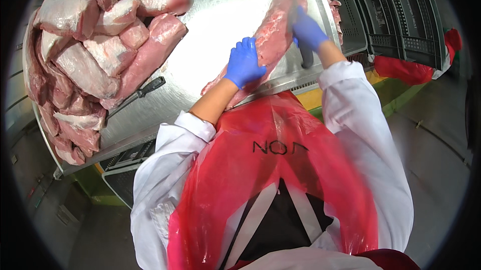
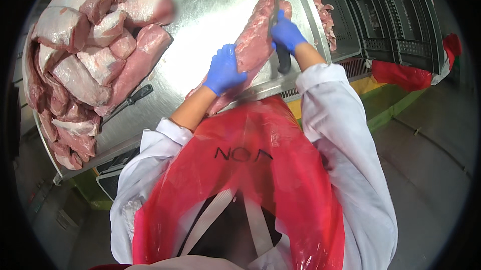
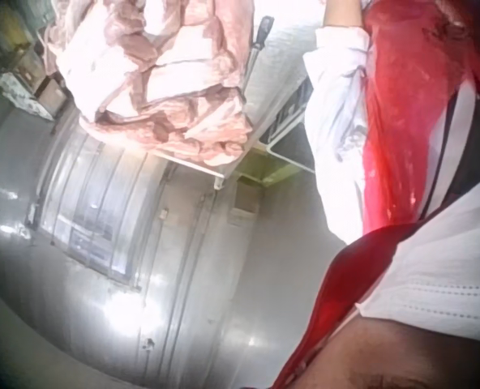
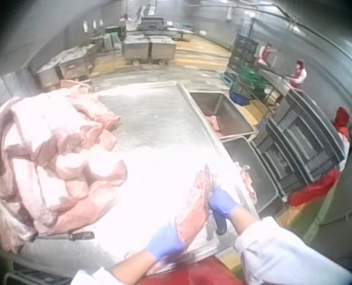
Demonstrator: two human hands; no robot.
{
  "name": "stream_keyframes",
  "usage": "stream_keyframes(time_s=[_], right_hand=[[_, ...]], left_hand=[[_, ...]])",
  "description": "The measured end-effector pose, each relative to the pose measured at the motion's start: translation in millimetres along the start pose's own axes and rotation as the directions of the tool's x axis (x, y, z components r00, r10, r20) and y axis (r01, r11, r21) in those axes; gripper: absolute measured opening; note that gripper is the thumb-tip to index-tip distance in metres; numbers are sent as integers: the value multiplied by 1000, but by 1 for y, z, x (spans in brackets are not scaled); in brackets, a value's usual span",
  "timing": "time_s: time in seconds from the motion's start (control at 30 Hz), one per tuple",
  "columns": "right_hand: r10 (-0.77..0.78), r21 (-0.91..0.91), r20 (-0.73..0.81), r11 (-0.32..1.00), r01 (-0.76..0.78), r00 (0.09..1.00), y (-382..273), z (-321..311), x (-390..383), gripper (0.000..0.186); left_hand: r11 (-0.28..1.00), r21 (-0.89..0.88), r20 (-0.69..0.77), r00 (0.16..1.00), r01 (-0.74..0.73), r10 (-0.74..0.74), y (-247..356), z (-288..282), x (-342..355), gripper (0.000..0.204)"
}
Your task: The person uses a knife to trim fat and cut large pieces of raw meat on a stainless steel table. They separate the meat into smaller portions and place the trimmed fat into a nearby crate. The person handles the meat with blue gloves and wears a red apron.
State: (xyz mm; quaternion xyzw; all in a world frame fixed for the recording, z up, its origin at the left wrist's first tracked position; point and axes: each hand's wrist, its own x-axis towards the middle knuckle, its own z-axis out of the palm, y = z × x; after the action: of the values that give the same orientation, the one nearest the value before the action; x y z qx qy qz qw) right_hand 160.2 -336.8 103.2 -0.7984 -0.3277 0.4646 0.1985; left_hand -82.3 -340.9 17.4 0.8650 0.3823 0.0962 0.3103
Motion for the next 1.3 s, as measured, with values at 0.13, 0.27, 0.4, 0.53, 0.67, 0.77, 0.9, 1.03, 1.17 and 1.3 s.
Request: stream_keyframes(time_s=[0.13, 0.27, 0.4, 0.53, 0.67, 0.77, 0.9, 1.03, 1.17, 1.3], right_hand=[[122, 109, 225, 983, -150, 967, -2, -21, -119, 75], [36, 268, 73, 962, -54, 997, 16, -66, -143, 75], [-53, 355, -132, 930, 98, 990, 26, -82, -72, 78], [-126, 412, -182, 891, 192, 975, 76, -72, -6, 80], [-118, 479, -87, 866, 145, 989, 75, -58, 27, 80], [-264, 309, -107, 907, 285, 958, 44, -51, 75, 76], [-220, 111, 249, 974, 197, 943, 22, -74, 110, 73], [-290, -1, 448, 946, 325, 846, 55, -102, 83, 71], [-297, 253, 537, 950, 185, 790, 45, -103, 102, 71], [-335, 184, 572, 942, 281, 749, 40, -113, 78, 72]], left_hand=[[999, 5, 144, 988, 54, -54, -18, -1, 14, 86], [963, -188, 7, 981, 192, -194, -2, -37, 124, 77], [968, -22, 84, 965, 250, -247, 27, -16, 240, 64], [973, 12, 161, 960, 231, -230, -7, 6, 279, 47], [963, -149, 93, 973, 223, -211, -15, -4, 263, 37], [849, -402, 116, 939, 342, -324, 24, -29, 242, 31], [942, -182, -2, 958, 283, -288, 16, -7, 256, 33], [946, -102, -95, 944, 308, -317, 34, -19, 241, 30], [976, 43, -134, 969, 213, -205, 51, -15, 242, 28], [959, -104, -140, 951, 262, -275, 32, -26, 244, 26]])
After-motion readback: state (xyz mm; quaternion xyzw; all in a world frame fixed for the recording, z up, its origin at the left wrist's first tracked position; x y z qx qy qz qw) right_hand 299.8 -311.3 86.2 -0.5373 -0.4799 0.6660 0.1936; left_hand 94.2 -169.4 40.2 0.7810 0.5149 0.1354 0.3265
